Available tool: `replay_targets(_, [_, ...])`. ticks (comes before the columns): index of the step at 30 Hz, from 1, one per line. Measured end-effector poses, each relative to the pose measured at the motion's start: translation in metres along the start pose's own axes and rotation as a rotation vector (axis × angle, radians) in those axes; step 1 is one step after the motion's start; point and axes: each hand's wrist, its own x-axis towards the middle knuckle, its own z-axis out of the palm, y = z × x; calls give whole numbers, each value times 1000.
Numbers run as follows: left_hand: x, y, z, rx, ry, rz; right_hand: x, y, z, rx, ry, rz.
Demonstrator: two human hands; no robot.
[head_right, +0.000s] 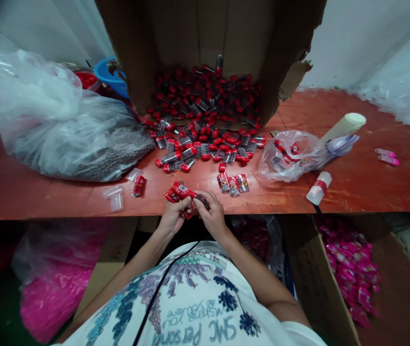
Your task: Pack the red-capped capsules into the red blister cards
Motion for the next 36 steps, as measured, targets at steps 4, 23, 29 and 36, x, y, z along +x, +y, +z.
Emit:
replay_targets(4, [-2,0,1,67,12,39,-5,4,1,67,-2,89])
replay_targets(23, [-10,-1,13,-194,22,-112,-6,-1,-3,-138,27,-274])
replay_targets(29, [-12,2,17,-94,66,-1,-5,2,-8,-251,79,-318])
replay_targets(36, [-10,-1,10,-9,92,-11,-3,1,-11,-404,114,-464])
